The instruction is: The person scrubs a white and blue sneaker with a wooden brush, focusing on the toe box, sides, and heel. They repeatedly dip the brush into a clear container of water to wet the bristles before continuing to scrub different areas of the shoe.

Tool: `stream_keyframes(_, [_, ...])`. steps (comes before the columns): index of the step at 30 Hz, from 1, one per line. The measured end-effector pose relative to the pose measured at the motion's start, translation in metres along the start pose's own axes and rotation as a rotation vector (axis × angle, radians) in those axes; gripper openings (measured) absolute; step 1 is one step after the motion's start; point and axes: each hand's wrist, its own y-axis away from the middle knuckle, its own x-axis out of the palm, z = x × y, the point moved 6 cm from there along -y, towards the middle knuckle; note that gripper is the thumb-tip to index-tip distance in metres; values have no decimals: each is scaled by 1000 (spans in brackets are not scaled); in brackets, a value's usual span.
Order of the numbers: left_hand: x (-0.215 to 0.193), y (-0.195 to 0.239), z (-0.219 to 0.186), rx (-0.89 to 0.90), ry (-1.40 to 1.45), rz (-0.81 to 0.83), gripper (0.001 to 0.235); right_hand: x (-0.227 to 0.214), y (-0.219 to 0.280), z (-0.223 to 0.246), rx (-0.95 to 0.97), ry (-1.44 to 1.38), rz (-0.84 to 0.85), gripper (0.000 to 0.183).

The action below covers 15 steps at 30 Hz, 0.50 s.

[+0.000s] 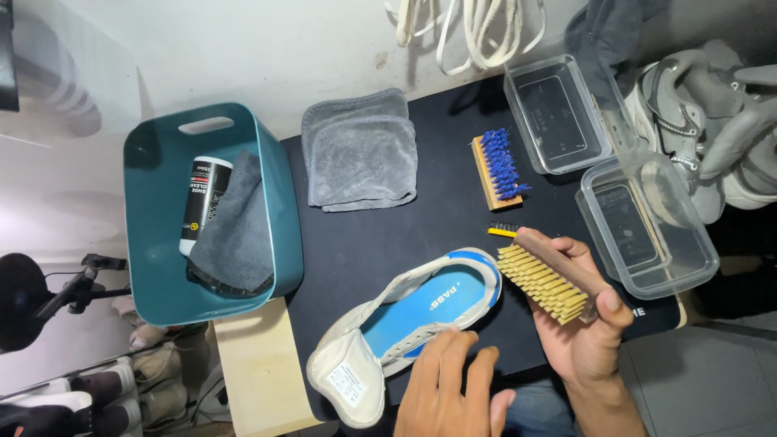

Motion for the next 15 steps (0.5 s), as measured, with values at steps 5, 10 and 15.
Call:
stream_keyframes(5, [7, -27, 17, -25, -75, -102, 39, -7, 7, -1, -6, -2, -30, 81])
stream_keyframes(10, [15, -37, 26, -20, -160, -122, 19, -4, 10, 3, 3, 5, -63, 86])
stream_keyframes(15, [-20, -43, 34, -34, 258, -116, 14, 12, 11, 23, -40, 233, -134, 109])
